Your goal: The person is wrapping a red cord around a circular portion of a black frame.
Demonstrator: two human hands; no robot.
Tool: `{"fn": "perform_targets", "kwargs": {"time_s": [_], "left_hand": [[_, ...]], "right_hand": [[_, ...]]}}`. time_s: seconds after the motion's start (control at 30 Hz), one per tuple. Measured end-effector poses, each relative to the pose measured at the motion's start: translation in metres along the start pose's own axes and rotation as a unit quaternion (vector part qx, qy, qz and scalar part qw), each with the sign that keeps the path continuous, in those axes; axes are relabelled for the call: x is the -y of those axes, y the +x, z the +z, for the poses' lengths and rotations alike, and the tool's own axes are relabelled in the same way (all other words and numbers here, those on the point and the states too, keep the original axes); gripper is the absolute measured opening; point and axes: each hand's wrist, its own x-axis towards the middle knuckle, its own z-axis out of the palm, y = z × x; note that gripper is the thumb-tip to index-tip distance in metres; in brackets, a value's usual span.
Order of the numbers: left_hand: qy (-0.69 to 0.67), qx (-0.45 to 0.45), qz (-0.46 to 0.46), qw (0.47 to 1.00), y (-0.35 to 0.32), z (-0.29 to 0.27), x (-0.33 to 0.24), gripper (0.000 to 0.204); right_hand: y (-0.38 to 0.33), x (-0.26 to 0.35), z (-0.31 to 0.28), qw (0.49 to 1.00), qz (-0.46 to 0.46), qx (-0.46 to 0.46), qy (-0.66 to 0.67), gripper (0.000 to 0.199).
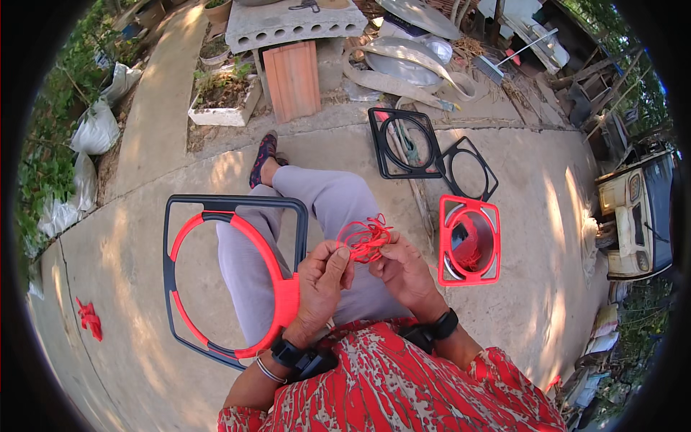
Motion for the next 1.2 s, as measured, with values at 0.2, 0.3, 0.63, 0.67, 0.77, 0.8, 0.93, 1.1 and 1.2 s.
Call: {"fn": "perform_targets", "kwargs": {"time_s": [0.2,0.3,0.63,0.67,0.77,0.8,0.93,1.1,1.2], "left_hand": [[-0.035,-0.016,-0.028,0.999,0.004,-0.003,-0.003,0.016],[-0.096,-0.007,-0.025,0.995,0.007,-0.001,-0.001,0.014],[-0.167,0.039,-0.119,0.978,0.011,0.004,-0.003,0.016],[-0.164,0.051,-0.138,0.976,0.011,0.003,-0.003,0.016],[-0.128,0.081,-0.174,0.973,0.011,0.007,0.003,0.021],[-0.128,0.083,-0.174,0.973,0.011,0.007,0.002,0.021],[-0.142,0.083,-0.213,0.963,0.009,0.01,-0.007,0.014],[-0.059,0.098,-0.198,0.973,0.007,0.012,0.001,0.009],[-0.098,0.056,-0.155,0.981,0.007,0.013,0.0,0.007]], "right_hand": [[-0.005,0.002,-0.004,1.0,0.004,-0.004,-0.031,0.012],[-0.008,0.0,-0.007,0.999,0.006,0.003,-0.037,0.013],[-0.012,0.009,-0.049,0.995,-0.008,-0.103,-0.006,0.009],[-0.012,0.012,-0.047,0.99,-0.053,-0.122,-0.035,0.007],[-0.01,0.03,-0.049,0.984,-0.128,-0.124,0.003,0.003],[-0.011,0.029,-0.049,0.984,-0.129,-0.125,0.004,0.003],[-0.02,0.035,-0.058,0.979,-0.132,-0.109,-0.109,0.004],[-0.018,0.043,-0.062,0.966,-0.216,-0.131,-0.059,0.003],[-0.023,0.04,-0.071,0.961,-0.204,-0.177,-0.053,0.004]]}}
